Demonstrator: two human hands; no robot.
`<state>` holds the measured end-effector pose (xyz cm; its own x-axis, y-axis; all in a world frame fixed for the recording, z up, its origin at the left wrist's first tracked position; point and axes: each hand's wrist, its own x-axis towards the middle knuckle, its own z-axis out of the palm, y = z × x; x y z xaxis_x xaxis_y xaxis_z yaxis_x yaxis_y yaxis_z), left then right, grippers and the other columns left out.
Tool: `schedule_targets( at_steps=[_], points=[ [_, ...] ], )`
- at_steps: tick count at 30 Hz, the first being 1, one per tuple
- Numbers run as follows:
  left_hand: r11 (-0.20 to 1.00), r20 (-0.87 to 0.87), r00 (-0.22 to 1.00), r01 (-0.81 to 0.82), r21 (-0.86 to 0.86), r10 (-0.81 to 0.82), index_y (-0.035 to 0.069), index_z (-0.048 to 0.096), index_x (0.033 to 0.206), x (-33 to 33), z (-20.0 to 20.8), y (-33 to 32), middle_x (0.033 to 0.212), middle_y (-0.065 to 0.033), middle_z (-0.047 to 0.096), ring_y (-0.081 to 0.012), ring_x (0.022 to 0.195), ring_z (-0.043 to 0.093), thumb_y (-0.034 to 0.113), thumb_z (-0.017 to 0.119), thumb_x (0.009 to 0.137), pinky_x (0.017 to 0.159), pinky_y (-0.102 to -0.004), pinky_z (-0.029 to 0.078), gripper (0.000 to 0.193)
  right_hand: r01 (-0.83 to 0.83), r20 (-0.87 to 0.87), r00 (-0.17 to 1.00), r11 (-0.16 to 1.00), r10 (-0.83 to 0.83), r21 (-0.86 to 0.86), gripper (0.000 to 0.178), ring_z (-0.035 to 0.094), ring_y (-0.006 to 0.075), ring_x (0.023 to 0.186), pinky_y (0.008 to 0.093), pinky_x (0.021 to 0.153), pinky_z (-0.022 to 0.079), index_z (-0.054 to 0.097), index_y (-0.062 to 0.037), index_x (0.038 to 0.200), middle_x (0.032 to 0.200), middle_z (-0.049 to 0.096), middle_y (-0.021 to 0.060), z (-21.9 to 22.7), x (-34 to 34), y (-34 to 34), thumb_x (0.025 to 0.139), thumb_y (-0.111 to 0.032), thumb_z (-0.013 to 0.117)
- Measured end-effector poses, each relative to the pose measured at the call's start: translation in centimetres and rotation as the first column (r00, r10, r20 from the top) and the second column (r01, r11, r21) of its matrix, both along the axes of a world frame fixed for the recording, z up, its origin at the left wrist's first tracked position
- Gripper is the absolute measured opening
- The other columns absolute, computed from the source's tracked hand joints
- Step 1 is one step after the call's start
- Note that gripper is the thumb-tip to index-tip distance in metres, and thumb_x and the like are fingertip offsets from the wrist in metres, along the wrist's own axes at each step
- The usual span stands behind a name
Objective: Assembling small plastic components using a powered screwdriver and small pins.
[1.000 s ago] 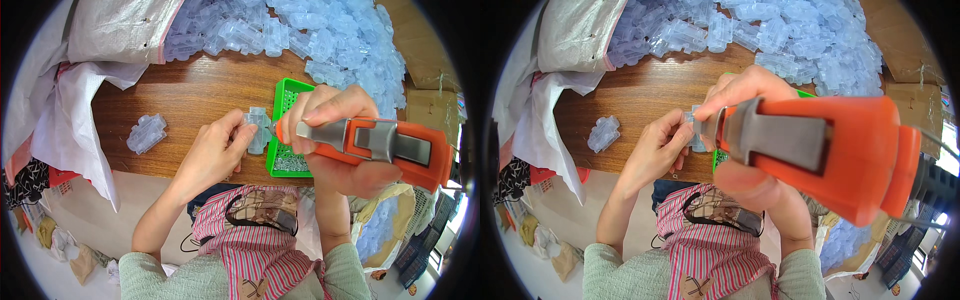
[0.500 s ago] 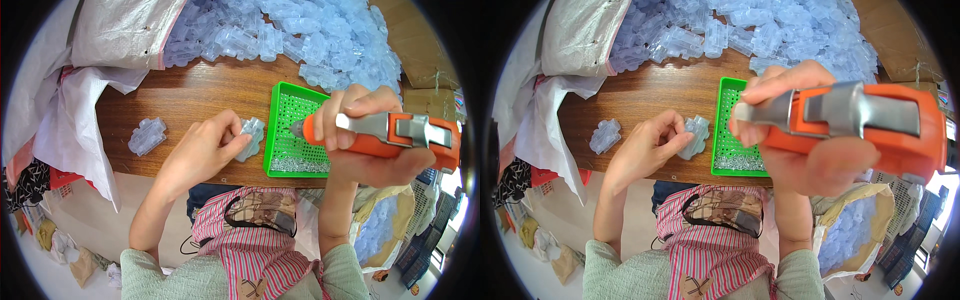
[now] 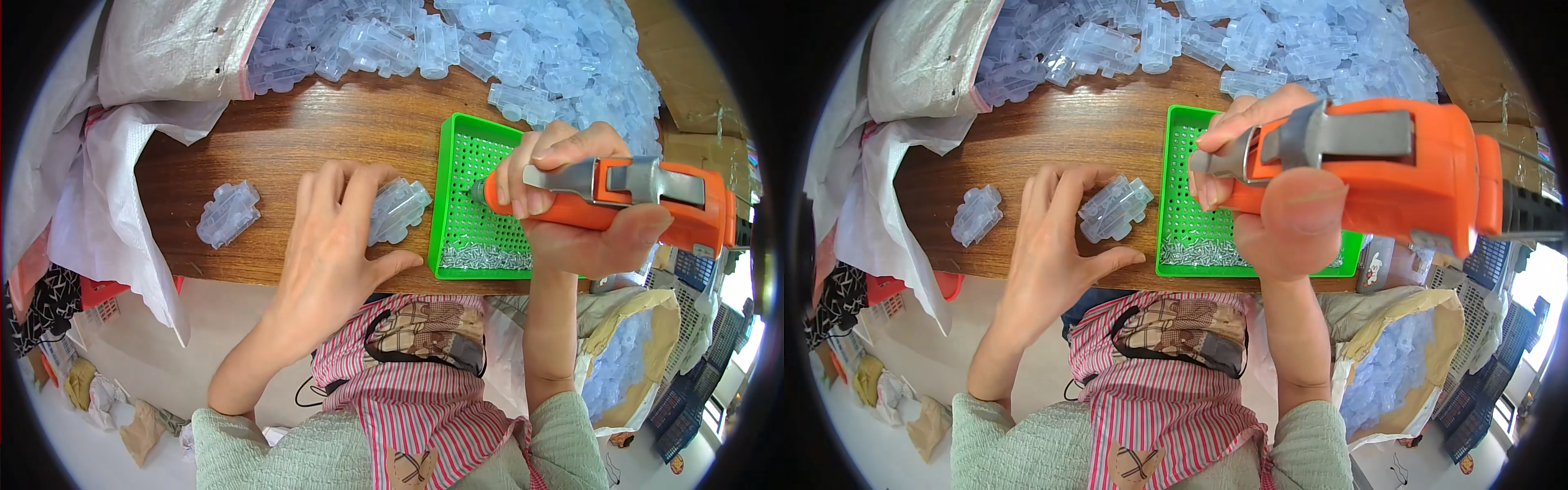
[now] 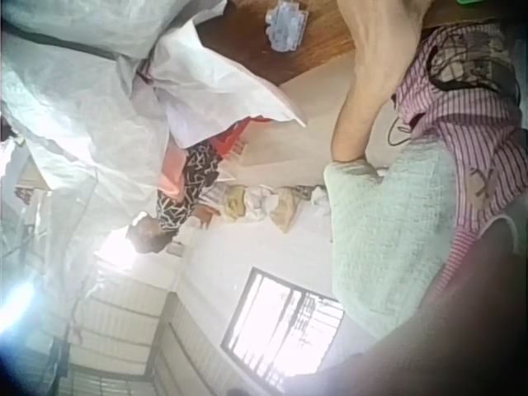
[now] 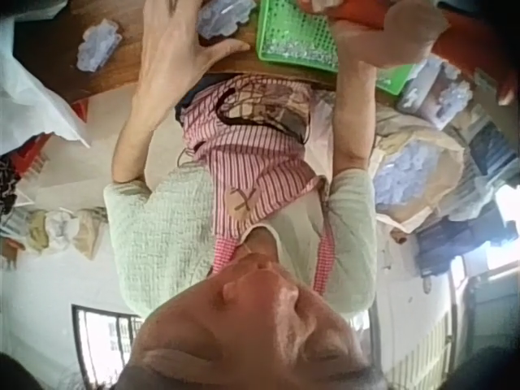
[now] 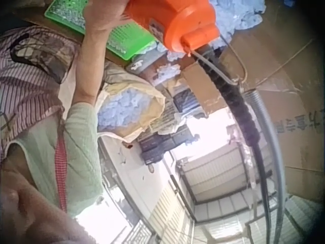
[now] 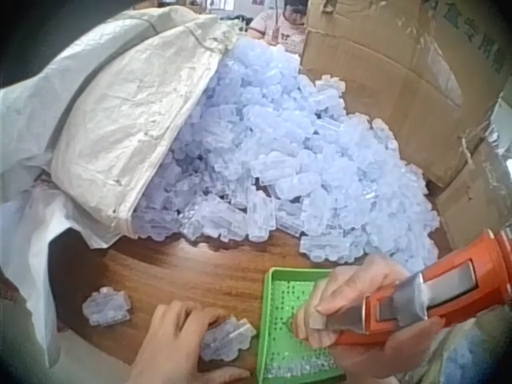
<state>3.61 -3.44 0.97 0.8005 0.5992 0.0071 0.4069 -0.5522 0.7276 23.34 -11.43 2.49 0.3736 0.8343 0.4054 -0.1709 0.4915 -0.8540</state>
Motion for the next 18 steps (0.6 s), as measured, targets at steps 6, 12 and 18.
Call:
schedule_targets(
  at_steps=[6, 12, 18],
  points=[
    [1.000, 0.121, 0.993, 0.000, 0.027, -0.003, 0.005, 0.052, 0.129, -0.3, -2.1, -0.5, 0.112, -0.0144, 0.060, -0.0327, 0.104, 0.056, 0.002, 0.082, 0.066, 0.091, -0.0418, 0.046, 0.070, -0.045, -0.017, 0.999, 0.998, 0.045, 0.046, 0.021, 0.055, 0.0132, 0.058, 0.0251, 0.050, 0.044, 0.056, 0.0018, 0.097, 0.068, 0.056, 0.0054, 0.0, -0.1, 0.0, 0.090, -0.014, 0.068],
    [0.998, 0.169, 0.984, -0.049, -0.036, 0.055, 0.005, 0.053, 0.128, -0.3, -2.8, -0.8, 0.106, -0.0120, 0.065, -0.0285, 0.101, 0.061, 0.003, 0.083, 0.067, 0.088, -0.0388, 0.050, 0.068, -0.013, 0.008, 1.000, 1.000, 0.013, -0.007, 0.028, 0.056, 0.0125, 0.058, 0.0250, 0.050, 0.045, 0.057, 0.0020, 0.094, 0.069, 0.057, 0.0060, 0.5, -0.2, -0.3, 0.091, -0.021, 0.072],
    [0.993, 0.192, 0.976, -0.090, -0.073, 0.103, 0.005, 0.053, 0.126, -0.6, -3.2, -1.1, 0.107, -0.0124, 0.066, -0.0276, 0.102, 0.064, 0.005, 0.083, 0.068, 0.088, -0.0378, 0.052, 0.066, 0.038, 0.001, 0.999, 0.997, -0.038, -0.063, 0.052, 0.055, 0.0131, 0.058, 0.0257, 0.050, 0.046, 0.057, 0.0031, 0.094, 0.069, 0.057, 0.0065, 0.7, -0.9, -0.6, 0.089, -0.048, 0.069]
  ],
)
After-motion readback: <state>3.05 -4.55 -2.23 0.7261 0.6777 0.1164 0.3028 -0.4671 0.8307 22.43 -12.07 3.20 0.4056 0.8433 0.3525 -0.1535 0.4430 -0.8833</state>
